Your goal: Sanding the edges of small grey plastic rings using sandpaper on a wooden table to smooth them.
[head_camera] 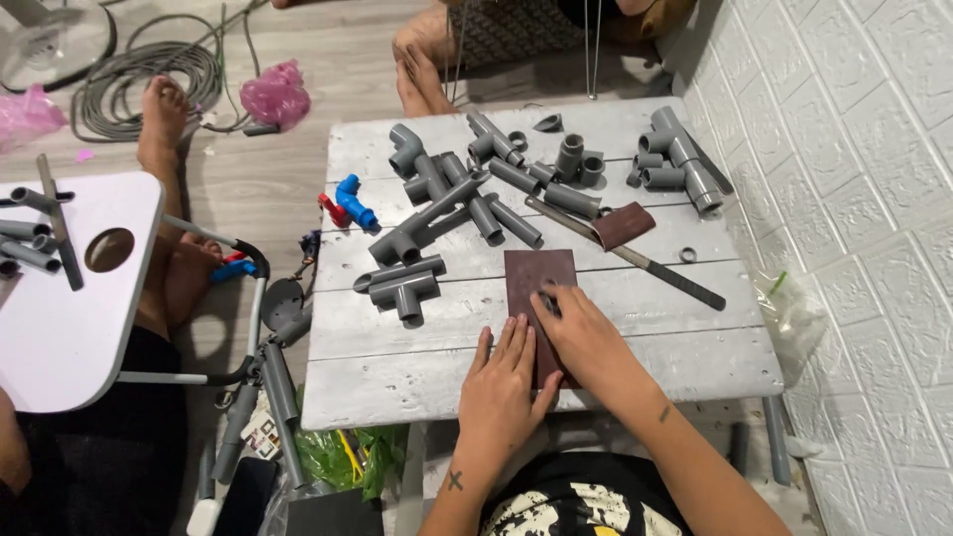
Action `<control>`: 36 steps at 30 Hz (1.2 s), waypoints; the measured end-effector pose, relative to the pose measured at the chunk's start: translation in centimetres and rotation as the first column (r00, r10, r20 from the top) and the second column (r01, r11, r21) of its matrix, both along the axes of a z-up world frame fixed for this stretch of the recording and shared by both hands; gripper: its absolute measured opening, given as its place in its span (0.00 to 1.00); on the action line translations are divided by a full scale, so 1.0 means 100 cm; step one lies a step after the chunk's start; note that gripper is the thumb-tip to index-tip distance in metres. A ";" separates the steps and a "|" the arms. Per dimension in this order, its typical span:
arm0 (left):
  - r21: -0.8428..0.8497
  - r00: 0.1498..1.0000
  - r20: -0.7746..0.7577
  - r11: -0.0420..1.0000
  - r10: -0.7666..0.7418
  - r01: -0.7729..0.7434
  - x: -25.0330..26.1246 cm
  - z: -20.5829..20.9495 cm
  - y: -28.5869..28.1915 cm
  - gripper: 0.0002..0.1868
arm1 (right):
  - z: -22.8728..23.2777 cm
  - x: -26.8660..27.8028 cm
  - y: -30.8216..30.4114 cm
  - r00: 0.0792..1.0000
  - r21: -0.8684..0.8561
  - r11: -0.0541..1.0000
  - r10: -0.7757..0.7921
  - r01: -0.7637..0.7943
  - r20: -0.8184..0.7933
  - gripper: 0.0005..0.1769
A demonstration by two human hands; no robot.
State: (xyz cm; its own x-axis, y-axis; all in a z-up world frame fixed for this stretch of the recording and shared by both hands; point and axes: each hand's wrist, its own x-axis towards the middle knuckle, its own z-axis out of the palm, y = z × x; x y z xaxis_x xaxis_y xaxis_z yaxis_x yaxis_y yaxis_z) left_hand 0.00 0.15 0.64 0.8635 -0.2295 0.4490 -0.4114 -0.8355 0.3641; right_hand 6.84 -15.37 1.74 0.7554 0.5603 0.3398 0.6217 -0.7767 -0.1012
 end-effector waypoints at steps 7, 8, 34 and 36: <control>0.005 1.000 -0.004 1.000 -0.031 0.031 0.002 -0.004 0.000 0.33 | 0.011 -0.037 -0.017 0.982 -0.001 1.000 -0.020 0.020 -0.188 0.37; 0.013 1.000 -0.003 1.000 -0.018 0.018 0.002 -0.004 0.000 0.33 | 0.014 -0.036 -0.018 0.979 0.064 0.998 0.011 0.002 -0.202 0.36; 0.006 0.999 0.004 0.999 -0.041 0.041 0.002 -0.013 0.003 0.35 | 0.003 -0.008 -0.004 0.965 -0.056 0.993 0.088 -0.105 -0.248 0.44; 0.040 0.998 -0.052 0.999 -0.025 0.027 0.001 -0.018 0.003 0.40 | 0.000 -0.013 -0.005 0.969 -0.042 0.993 0.099 -0.111 -0.228 0.49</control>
State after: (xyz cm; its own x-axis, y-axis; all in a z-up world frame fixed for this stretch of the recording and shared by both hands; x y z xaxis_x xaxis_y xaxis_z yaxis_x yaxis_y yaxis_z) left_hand 0.07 0.40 -1.16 0.8789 -0.2691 0.3939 -0.4146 -0.8393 0.3517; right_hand 5.51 -15.86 1.74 0.7448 0.6537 0.1344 0.6662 -0.7164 -0.2074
